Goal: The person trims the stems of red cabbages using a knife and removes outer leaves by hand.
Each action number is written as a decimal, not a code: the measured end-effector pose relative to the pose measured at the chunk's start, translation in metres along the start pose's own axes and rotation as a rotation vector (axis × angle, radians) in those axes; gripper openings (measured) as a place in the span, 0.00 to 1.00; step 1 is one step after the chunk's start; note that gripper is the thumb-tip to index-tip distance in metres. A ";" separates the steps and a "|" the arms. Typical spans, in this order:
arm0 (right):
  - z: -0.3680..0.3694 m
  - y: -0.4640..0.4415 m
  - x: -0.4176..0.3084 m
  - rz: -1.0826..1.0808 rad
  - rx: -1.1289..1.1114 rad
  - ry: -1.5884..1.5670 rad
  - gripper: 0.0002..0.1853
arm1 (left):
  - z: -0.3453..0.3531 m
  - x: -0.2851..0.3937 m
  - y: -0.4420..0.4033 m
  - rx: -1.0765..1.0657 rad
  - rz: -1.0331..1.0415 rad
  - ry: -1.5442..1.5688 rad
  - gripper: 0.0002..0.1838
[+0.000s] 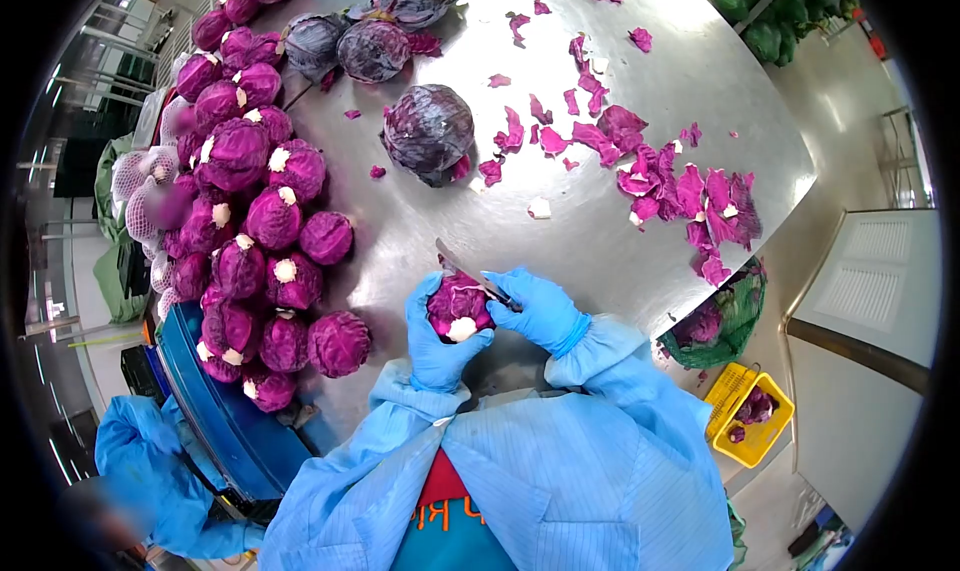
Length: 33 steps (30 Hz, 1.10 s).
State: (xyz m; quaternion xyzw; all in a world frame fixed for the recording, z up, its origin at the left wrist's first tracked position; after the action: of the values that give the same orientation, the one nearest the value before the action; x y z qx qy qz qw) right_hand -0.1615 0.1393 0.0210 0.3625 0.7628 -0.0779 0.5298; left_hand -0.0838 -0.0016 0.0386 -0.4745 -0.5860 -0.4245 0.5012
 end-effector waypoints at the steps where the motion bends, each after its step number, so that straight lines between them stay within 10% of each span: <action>1: -0.004 0.001 -0.001 0.007 0.031 0.014 0.22 | -0.001 0.007 -0.002 -0.005 0.024 -0.046 0.52; 11: -0.110 0.034 0.044 0.242 0.619 0.200 0.27 | 0.006 0.039 -0.010 -0.366 0.013 0.215 0.52; 16: -0.025 0.012 -0.004 0.084 -0.016 -0.424 0.33 | 0.012 0.025 -0.009 -0.326 -0.006 0.148 0.52; 28: -0.021 0.015 -0.036 -0.192 -0.138 0.187 0.20 | 0.009 0.008 0.003 -0.419 -0.097 0.256 0.53; 33: -0.073 0.021 0.040 0.005 0.180 0.364 0.20 | 0.015 0.037 0.007 -0.552 -0.283 0.954 0.54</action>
State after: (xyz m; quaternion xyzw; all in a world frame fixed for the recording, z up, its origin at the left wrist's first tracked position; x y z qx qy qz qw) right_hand -0.2104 0.2102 0.0230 0.4184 0.8351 -0.0776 0.3487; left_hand -0.0818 0.0195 0.0734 -0.2607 -0.2201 -0.7922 0.5059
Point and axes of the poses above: each hand's wrist, its own y-axis away from the middle knuckle, its own z-axis out of the palm, x = y × z, the point moved 9 cm from there along -y, towards the middle knuckle, and after that the axes turned 10 degrees about -x, right-handed, at the moved point
